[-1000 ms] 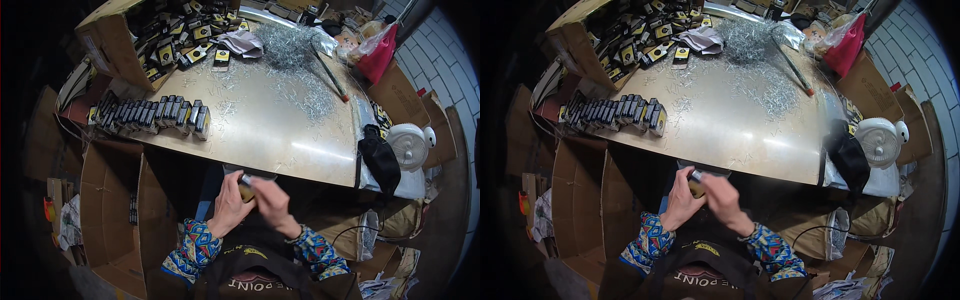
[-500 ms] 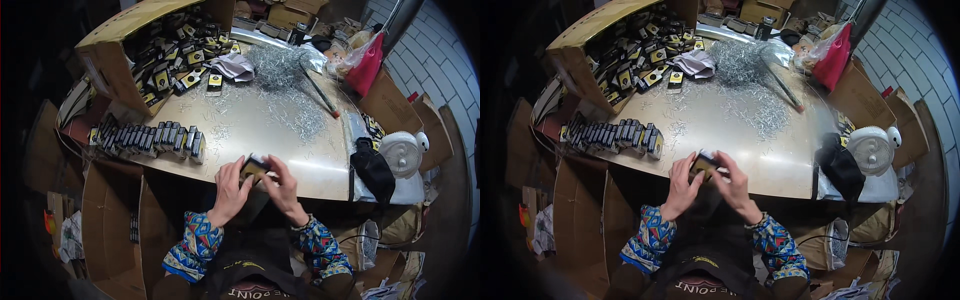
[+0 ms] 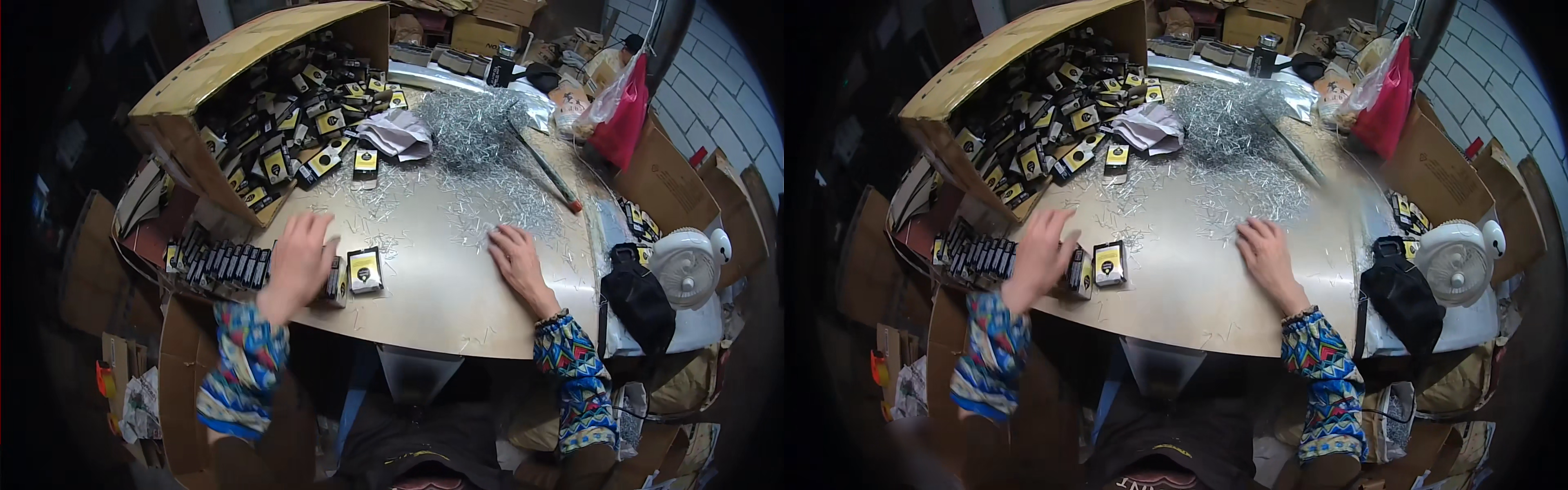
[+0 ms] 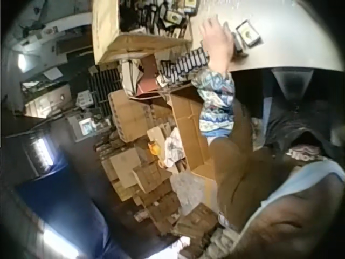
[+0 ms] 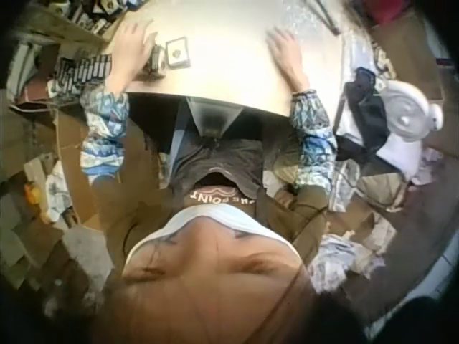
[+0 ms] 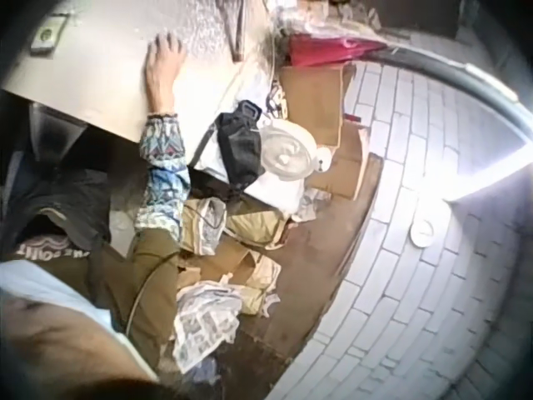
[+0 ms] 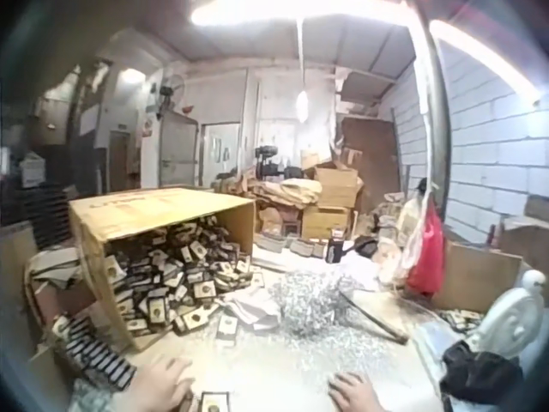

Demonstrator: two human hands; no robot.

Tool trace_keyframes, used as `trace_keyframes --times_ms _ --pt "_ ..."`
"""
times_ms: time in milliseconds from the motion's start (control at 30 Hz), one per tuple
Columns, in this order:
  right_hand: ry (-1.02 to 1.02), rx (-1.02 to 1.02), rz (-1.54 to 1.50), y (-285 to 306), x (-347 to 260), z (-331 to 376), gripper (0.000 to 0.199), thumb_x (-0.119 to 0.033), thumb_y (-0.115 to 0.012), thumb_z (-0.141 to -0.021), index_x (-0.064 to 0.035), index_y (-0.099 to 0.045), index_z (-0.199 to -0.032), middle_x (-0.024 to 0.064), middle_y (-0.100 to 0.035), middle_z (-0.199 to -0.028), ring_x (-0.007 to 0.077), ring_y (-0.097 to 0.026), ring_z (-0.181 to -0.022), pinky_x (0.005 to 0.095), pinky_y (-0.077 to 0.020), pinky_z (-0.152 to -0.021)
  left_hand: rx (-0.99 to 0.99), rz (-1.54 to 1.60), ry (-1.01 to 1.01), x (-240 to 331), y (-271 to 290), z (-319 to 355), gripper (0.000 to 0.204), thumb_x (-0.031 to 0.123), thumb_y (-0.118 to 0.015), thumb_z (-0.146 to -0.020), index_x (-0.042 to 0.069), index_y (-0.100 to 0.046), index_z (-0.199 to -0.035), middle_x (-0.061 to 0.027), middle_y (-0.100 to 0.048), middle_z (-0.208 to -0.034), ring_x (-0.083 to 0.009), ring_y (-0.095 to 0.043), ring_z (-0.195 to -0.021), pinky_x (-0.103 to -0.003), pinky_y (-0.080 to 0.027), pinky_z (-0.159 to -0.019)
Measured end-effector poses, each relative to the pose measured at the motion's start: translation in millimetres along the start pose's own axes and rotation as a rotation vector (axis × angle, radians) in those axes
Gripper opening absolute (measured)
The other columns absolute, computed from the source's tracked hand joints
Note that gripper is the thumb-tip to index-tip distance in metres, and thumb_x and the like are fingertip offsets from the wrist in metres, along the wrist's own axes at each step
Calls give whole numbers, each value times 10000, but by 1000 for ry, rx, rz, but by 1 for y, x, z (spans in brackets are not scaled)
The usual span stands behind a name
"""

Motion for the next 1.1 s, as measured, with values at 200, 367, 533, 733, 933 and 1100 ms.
trace_keyframes --times_ms 200,367,533,733,933,1100 --pt "65 -64 -10 -1 -46 -13 355 -196 -697 -845 -66 -655 -1173 92 -694 -1031 294 -582 -1021 410 -436 -931 -256 -484 -305 -79 -73 -109 581 -18 -599 -760 78 -479 -1321 -100 -536 -1130 -285 -547 -1054 -366 -503 -826" --pt "173 20 262 1 -28 -7 401 -252 -677 -874 -117 -613 -1246 131 -587 -1235 336 -523 -1134 422 -423 -954 -559 -459 -322 -73 -117 -157 647 -20 -615 -761 200 -469 -1352 -98 -508 -1184 -290 -540 -1094 -390 -511 -834" --pt "103 -130 92 3 -37 8 401 -272 -689 -871 -96 -627 -1226 175 -555 -1225 344 -514 -1099 431 -451 -912 -454 -358 -417 -88 -108 -156 472 197 -716 -747 106 -544 -1177 -122 -550 -1121 -309 -551 -1098 -406 -520 -828" --pt "279 -100 65 -7 -100 -10 705 -457 -745 -796 -34 -526 -1317 231 -441 -1394 446 -406 -1296 568 -346 -1062 -485 -275 -143 -81 -83 -137 494 358 -711 -695 9 -570 -1014 -187 -602 -1015 -367 -612 -962 -439 -514 -820" --pt "571 -457 -304 -69 -190 -46 772 -283 -739 -785 45 -385 -1387 253 -440 -1359 445 -430 -1236 487 -389 -1043 -401 -617 -186 -60 -50 -116 442 348 -690 -732 -18 -583 -957 -142 -628 -926 -303 -632 -930 -395 -531 -787" --pt "332 -229 -429 -63 -191 -36 714 -98 -687 -681 58 -421 -1324 261 -510 -1212 425 -484 -1093 446 -433 -972 -389 -376 -99 -71 -1 -68 514 359 -671 -770 -20 -535 -1089 -186 -607 -999 -349 -605 -973 -432 -503 -834"
Point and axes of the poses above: each hand's wrist, its own z-axis away from the middle knuckle, its own y-axis out of the back of the hand, x = y × z, the point moved 1 cm from there along -z, towards the middle knuckle
